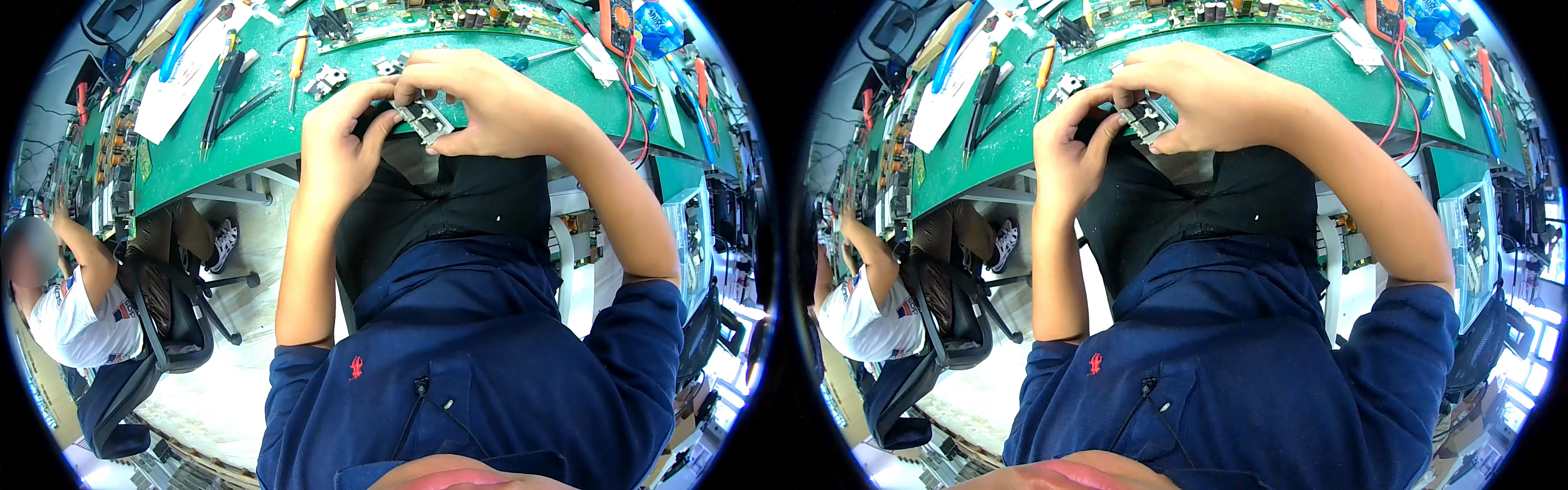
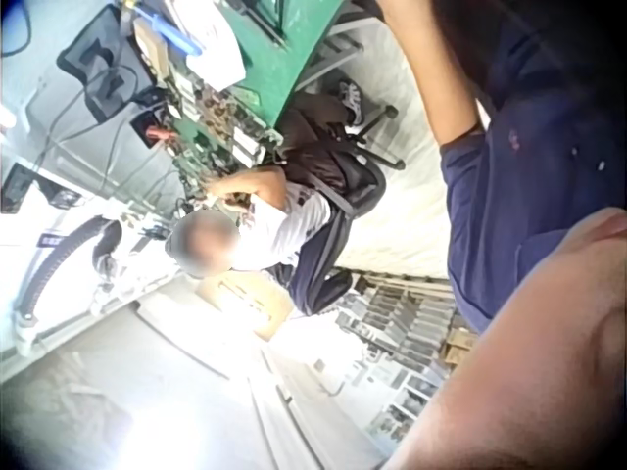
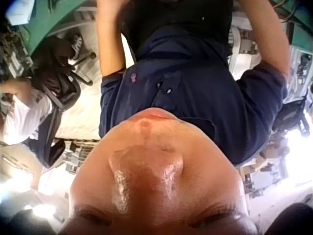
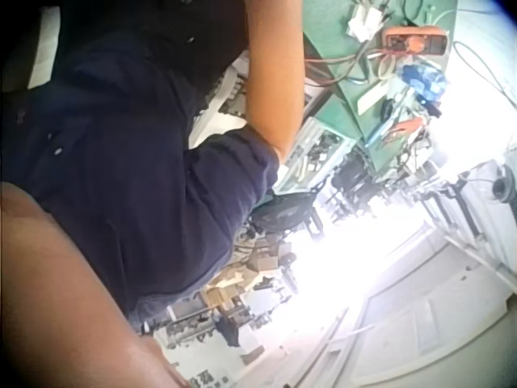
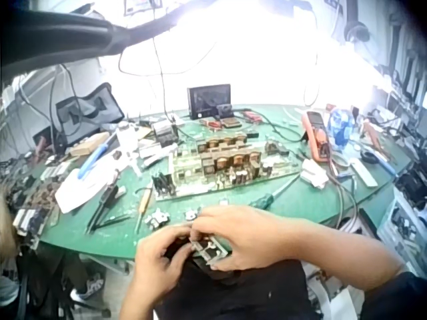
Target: The person places electronic components onto a metal plate, secures them with a screwdriver, and attaches a cable to the assembly.
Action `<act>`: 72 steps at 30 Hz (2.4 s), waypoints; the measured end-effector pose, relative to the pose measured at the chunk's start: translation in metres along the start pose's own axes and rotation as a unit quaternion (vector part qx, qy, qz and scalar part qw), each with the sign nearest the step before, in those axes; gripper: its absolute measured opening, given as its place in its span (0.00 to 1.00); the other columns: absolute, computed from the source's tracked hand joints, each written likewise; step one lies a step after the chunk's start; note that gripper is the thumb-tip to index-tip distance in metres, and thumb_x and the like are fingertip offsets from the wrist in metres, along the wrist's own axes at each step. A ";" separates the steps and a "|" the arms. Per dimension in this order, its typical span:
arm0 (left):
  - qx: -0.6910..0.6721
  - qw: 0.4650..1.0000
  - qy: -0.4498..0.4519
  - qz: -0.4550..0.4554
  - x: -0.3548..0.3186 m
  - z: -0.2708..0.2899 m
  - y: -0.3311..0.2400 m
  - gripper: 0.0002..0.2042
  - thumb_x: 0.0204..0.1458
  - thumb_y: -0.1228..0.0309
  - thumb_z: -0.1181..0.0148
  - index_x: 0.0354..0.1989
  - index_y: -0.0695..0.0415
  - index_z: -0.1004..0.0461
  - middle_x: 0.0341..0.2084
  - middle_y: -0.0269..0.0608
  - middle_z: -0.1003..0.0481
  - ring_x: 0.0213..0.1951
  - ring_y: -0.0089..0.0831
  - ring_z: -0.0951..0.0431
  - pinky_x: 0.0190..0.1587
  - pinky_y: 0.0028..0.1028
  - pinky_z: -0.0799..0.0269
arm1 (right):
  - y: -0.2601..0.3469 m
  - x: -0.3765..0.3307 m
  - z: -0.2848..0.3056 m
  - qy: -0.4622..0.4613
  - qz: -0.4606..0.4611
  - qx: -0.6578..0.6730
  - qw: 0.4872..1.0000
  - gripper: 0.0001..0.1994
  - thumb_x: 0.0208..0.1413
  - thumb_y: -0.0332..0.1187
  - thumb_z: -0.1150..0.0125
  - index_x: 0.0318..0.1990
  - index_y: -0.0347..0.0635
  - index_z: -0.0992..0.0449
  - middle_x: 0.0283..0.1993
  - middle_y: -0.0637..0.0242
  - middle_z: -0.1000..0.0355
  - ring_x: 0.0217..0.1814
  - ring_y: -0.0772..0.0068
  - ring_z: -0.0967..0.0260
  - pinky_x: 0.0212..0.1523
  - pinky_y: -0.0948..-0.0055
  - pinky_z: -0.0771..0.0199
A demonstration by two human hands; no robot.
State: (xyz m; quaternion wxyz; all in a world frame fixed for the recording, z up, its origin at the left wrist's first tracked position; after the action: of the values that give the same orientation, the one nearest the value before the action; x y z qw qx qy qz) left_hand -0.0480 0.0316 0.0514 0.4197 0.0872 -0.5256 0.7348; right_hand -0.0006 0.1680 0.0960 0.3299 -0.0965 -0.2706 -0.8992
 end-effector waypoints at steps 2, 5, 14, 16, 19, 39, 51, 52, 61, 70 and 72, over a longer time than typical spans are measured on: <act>0.020 1.000 -0.003 -0.012 0.000 0.001 -0.002 0.15 0.50 0.83 0.32 0.47 0.62 0.19 0.36 0.44 0.17 0.32 0.29 0.18 0.40 0.27 0.23 | -0.001 0.003 -0.001 0.016 -0.007 0.013 1.000 0.21 0.40 0.28 0.25 0.43 0.39 0.27 0.40 0.58 0.28 0.45 0.50 0.28 0.48 0.58 0.27; 0.034 0.999 -0.011 -0.018 0.000 0.000 -0.002 0.13 0.51 0.84 0.33 0.46 0.62 0.19 0.34 0.45 0.17 0.33 0.30 0.18 0.39 0.27 0.23 | -0.003 0.006 -0.002 0.030 -0.009 0.014 0.999 0.21 0.39 0.28 0.25 0.42 0.38 0.28 0.38 0.57 0.29 0.44 0.50 0.28 0.47 0.59 0.27; 0.041 0.997 -0.054 -0.041 -0.001 0.002 -0.004 0.11 0.49 0.83 0.31 0.41 0.61 0.19 0.36 0.45 0.19 0.37 0.39 0.18 0.40 0.31 0.22 | -0.006 0.002 0.003 0.037 -0.020 0.004 0.999 0.22 0.41 0.26 0.28 0.47 0.38 0.26 0.46 0.57 0.28 0.50 0.49 0.28 0.53 0.57 0.27; 0.054 0.995 -0.067 -0.046 -0.001 0.003 -0.005 0.09 0.48 0.82 0.31 0.39 0.60 0.19 0.36 0.44 0.20 0.38 0.43 0.19 0.39 0.33 0.23 | -0.009 -0.006 0.008 0.008 -0.006 -0.021 1.000 0.22 0.43 0.26 0.30 0.50 0.40 0.25 0.49 0.58 0.28 0.53 0.49 0.28 0.55 0.58 0.28; 0.084 0.991 -0.081 -0.068 -0.002 0.000 -0.008 0.09 0.46 0.79 0.28 0.36 0.59 0.19 0.31 0.42 0.24 0.34 0.41 0.22 0.35 0.35 0.26 | -0.008 -0.011 0.011 -0.002 -0.038 -0.038 0.999 0.16 0.53 0.30 0.32 0.50 0.43 0.23 0.50 0.59 0.26 0.55 0.50 0.28 0.56 0.58 0.28; 0.071 0.986 -0.106 -0.106 -0.007 -0.011 -0.015 0.08 0.45 0.78 0.28 0.34 0.59 0.19 0.30 0.42 0.26 0.33 0.42 0.24 0.34 0.36 0.27 | 0.028 0.009 0.005 0.050 -0.016 -0.289 0.956 0.05 0.51 0.26 0.36 0.35 0.38 0.23 0.30 0.55 0.23 0.39 0.53 0.20 0.42 0.60 0.21; 0.080 0.987 -0.101 -0.101 -0.008 -0.011 -0.012 0.09 0.47 0.80 0.28 0.37 0.60 0.18 0.32 0.44 0.23 0.33 0.39 0.21 0.36 0.32 0.26 | -0.001 0.011 0.017 0.084 -0.083 -0.135 0.984 0.09 0.59 0.34 0.36 0.39 0.37 0.18 0.34 0.51 0.22 0.42 0.46 0.23 0.47 0.55 0.24; 0.079 0.986 -0.103 -0.102 -0.008 -0.012 -0.012 0.09 0.47 0.79 0.27 0.37 0.60 0.18 0.32 0.44 0.23 0.34 0.40 0.21 0.36 0.32 0.26 | -0.004 0.011 0.018 0.085 -0.095 -0.124 0.984 0.09 0.59 0.33 0.37 0.40 0.37 0.18 0.34 0.51 0.21 0.42 0.46 0.23 0.48 0.54 0.24; 0.105 0.990 -0.067 -0.072 -0.007 -0.015 -0.015 0.16 0.42 0.68 0.22 0.39 0.57 0.19 0.34 0.41 0.23 0.36 0.42 0.22 0.37 0.36 0.26 | -0.019 0.004 0.015 0.064 -0.129 -0.115 0.983 0.10 0.60 0.34 0.37 0.41 0.36 0.17 0.38 0.51 0.20 0.46 0.47 0.24 0.52 0.56 0.25; 0.096 0.995 -0.005 -0.039 -0.002 -0.016 -0.014 0.17 0.42 0.72 0.22 0.39 0.62 0.20 0.35 0.44 0.21 0.37 0.42 0.21 0.42 0.34 0.25 | -0.031 0.003 0.018 0.122 -0.186 0.016 0.975 0.12 0.62 0.35 0.35 0.39 0.31 0.18 0.32 0.52 0.22 0.34 0.57 0.24 0.39 0.63 0.25; 0.096 0.994 -0.003 -0.044 0.000 -0.017 -0.015 0.17 0.42 0.72 0.22 0.39 0.62 0.20 0.35 0.44 0.22 0.37 0.42 0.21 0.41 0.34 0.25 | -0.031 0.005 0.019 0.123 -0.190 0.014 0.974 0.12 0.62 0.35 0.35 0.39 0.31 0.19 0.31 0.52 0.22 0.33 0.57 0.24 0.39 0.64 0.25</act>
State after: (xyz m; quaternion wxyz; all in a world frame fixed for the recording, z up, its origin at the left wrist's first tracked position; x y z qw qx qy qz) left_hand -0.0322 0.0470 0.0546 0.4394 0.1521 -0.4495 0.7627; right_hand -0.0243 0.1954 0.1002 0.1848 0.0726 -0.2543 -0.9465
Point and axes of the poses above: each hand's wrist, its own x-axis towards the middle knuckle, its own z-axis out of the back of the hand, y = z × x, the point moved 7 cm from there along x, towards the middle knuckle
